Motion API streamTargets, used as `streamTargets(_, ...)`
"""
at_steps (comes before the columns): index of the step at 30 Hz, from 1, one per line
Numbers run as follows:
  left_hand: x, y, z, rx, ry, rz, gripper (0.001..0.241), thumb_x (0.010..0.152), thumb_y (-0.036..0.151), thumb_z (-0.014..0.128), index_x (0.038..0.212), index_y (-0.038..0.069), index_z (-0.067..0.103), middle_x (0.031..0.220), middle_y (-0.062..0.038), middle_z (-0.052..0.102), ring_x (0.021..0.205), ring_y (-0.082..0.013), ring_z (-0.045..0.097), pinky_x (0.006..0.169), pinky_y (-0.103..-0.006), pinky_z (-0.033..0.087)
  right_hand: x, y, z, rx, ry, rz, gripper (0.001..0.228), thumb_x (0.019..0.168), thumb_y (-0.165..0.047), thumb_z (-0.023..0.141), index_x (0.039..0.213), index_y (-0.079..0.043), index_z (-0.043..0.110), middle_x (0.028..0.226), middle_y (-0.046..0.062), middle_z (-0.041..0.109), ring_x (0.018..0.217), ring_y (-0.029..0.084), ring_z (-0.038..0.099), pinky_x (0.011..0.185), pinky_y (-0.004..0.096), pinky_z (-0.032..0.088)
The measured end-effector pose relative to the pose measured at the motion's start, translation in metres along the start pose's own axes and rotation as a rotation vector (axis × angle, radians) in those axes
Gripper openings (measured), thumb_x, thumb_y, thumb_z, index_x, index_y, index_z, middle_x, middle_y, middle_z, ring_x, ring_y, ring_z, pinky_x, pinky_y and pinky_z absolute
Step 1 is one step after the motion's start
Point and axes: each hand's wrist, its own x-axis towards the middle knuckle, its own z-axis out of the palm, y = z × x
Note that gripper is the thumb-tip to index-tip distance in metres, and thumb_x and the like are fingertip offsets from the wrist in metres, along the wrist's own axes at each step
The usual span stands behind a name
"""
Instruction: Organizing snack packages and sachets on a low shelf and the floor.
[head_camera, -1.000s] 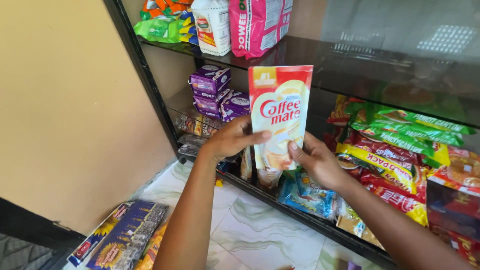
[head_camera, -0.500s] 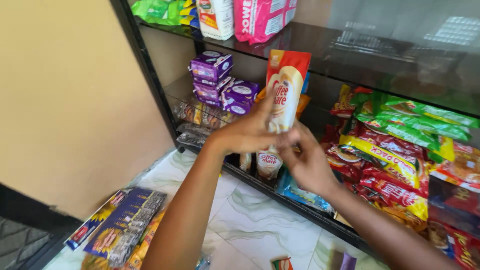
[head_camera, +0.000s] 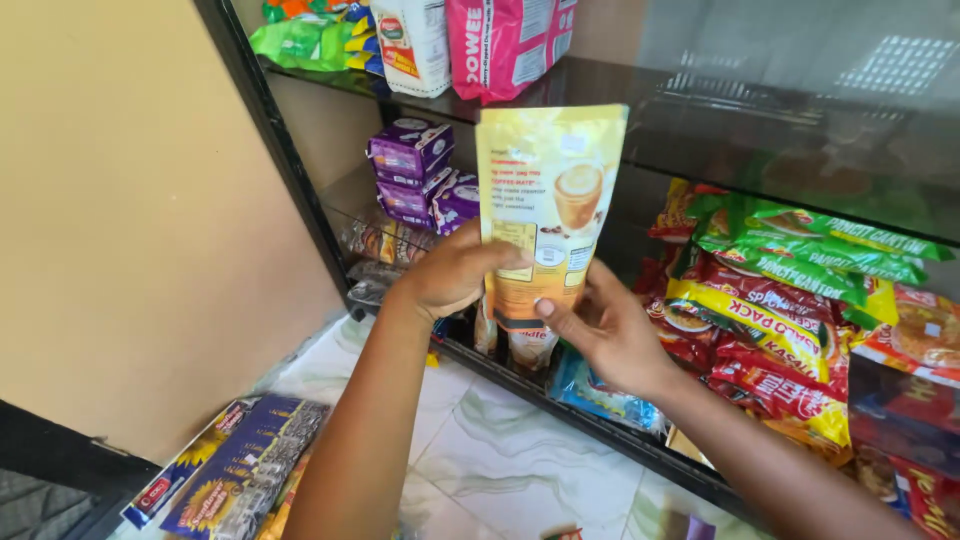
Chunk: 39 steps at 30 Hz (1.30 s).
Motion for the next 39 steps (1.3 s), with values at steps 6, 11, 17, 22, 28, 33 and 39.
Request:
streamTargets(6,0.001,0.029,0.032,0.607,0.190,0.101,0.043,0.095,0.020,0.074,0.131,0.001,0.063,0.123,-0.008,0.072,0.114,-0.0172,0.068,0.099,-0.0342,0.056,-0.001,0.001,-0.001,-0.165,0.154,0.109,0.047,0.095,-0.020,0.072,0.135,0.000,0.058,0.113,0.003,0.074,0.102,0.012,0.067,0.090,0.032,0.057)
streamTargets(11,-0.003,0.023,0.022,0.469,0.107,0.151,0.046,0.095,0.027,0.074,0.132,0.002,0.063,0.124,-0.005,0.072,0.117,-0.0158,0.066,0.102,-0.0346,0.054,-0.006,0.005,-0.011,-0.148,0.113,0.056,0.056,0.101,-0.032,0.064,0.146,-0.002,0.049,0.135,0.010,0.064,0.123,0.016,0.058,0.105,0.036,0.048)
streamTargets(17,-0.007,-0.007,-0.001,0.198,-0.010,0.109,0.039,0.102,0.023,0.075,0.130,-0.001,0.064,0.119,-0.007,0.071,0.115,-0.0189,0.065,0.102,-0.0371,0.052,-0.007,-0.002,-0.008,0.582,-0.080,0.189,0.089,0.095,-0.055,0.060,0.160,-0.006,0.023,0.157,0.013,0.044,0.146,0.028,0.043,0.119,0.049,0.037)
streamTargets(22,-0.004,0.007,0.019,0.052,-0.082,0.185,0.046,0.103,0.022,0.074,0.142,0.003,0.058,0.132,-0.003,0.066,0.124,-0.0141,0.060,0.109,-0.0326,0.049,-0.007,0.010,-0.017,0.593,-0.208,0.148,0.090,0.098,-0.046,0.067,0.162,0.000,0.024,0.155,0.017,0.048,0.140,0.032,0.050,0.117,0.053,0.042)
streamTargets(28,0.000,0.024,0.031,0.498,0.053,0.170,0.070,0.092,0.037,0.074,0.148,0.008,0.042,0.129,-0.007,0.060,0.116,-0.0160,0.064,0.096,-0.0355,0.058,-0.007,0.022,-0.015,0.480,-0.067,0.257,0.080,0.093,-0.039,0.070,0.157,-0.004,0.036,0.135,0.012,0.059,0.121,0.022,0.062,0.102,0.044,0.052)
streamTargets(33,-0.009,0.032,0.032,0.667,-0.118,0.126,0.062,0.109,0.051,0.049,0.147,0.003,0.054,0.140,-0.010,0.065,0.131,-0.0175,0.060,0.111,-0.0335,0.050,0.001,0.017,-0.013,0.003,0.268,0.275,0.059,0.091,-0.037,0.075,0.131,0.002,0.057,0.106,0.013,0.071,0.087,0.019,0.069,0.068,0.035,0.056)
streamTargets(39,-0.005,0.025,0.039,0.943,0.137,0.010,0.048,0.100,0.033,0.064,0.135,0.002,0.059,0.118,-0.008,0.074,0.107,-0.0156,0.071,0.092,-0.0327,0.056,-0.003,-0.001,-0.008,-0.152,0.243,0.196,0.062,0.089,-0.040,0.070,0.136,-0.005,0.049,0.111,0.008,0.070,0.086,0.016,0.069,0.063,0.031,0.056)
